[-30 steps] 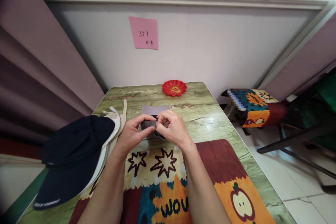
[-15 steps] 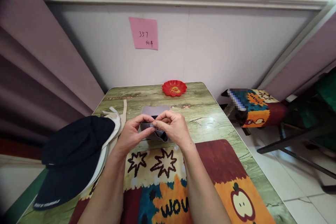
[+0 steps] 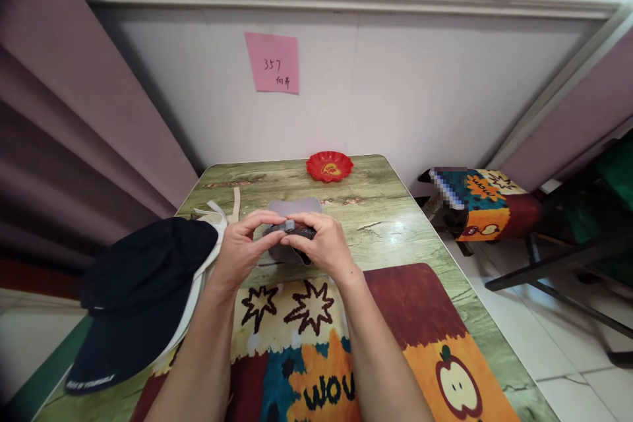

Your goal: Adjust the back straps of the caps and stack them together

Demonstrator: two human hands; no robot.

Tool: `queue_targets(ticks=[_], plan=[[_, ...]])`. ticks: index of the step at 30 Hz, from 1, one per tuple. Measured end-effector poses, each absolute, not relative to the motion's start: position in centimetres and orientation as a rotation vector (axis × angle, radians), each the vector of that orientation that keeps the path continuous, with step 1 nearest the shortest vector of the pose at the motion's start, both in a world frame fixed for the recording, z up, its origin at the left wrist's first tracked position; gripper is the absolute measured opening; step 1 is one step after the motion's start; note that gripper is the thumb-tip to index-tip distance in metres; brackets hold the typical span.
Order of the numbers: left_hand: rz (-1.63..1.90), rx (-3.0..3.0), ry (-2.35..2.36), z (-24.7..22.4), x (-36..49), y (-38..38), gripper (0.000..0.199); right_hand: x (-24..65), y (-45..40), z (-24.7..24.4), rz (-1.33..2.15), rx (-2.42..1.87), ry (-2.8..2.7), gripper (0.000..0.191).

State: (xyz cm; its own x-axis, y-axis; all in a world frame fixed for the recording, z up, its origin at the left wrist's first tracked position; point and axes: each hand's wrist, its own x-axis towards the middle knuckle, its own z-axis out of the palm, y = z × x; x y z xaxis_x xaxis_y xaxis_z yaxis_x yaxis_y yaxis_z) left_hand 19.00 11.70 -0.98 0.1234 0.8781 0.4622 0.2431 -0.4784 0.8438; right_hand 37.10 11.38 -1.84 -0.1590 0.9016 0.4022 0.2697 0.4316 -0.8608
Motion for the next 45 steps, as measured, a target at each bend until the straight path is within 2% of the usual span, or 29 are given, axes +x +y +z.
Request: queue_targets(ticks=[13,21,37,41,45], plan=[[1.302,1.714,1.193,0.3,19.3,11.0,0.011,36.8,11.3,-1.5,0.488,-1.057,-1.693,0.014],[1.201,1.459,1.162,0.0,19.6,11.2,0.018,36.9,11.2,-1.3,0.487,-1.042,-1.768,0.013],[1.184,1.561,1.405,-0.7,18.8,11.5,0.009,36.4,11.0,-1.5,0.401,-1.101,-1.843,0.010],[1.141,1.419,1.293,-0.4,19.2,11.2,0.012,36.3,10.8,-1.4,0.472,-1.088,-1.824,0.015],[1.079,1.334,1.119,0.1,19.5,10.9,0.034,36.2,10.8,-1.4,0.585,-1.040,-1.740,0.023]])
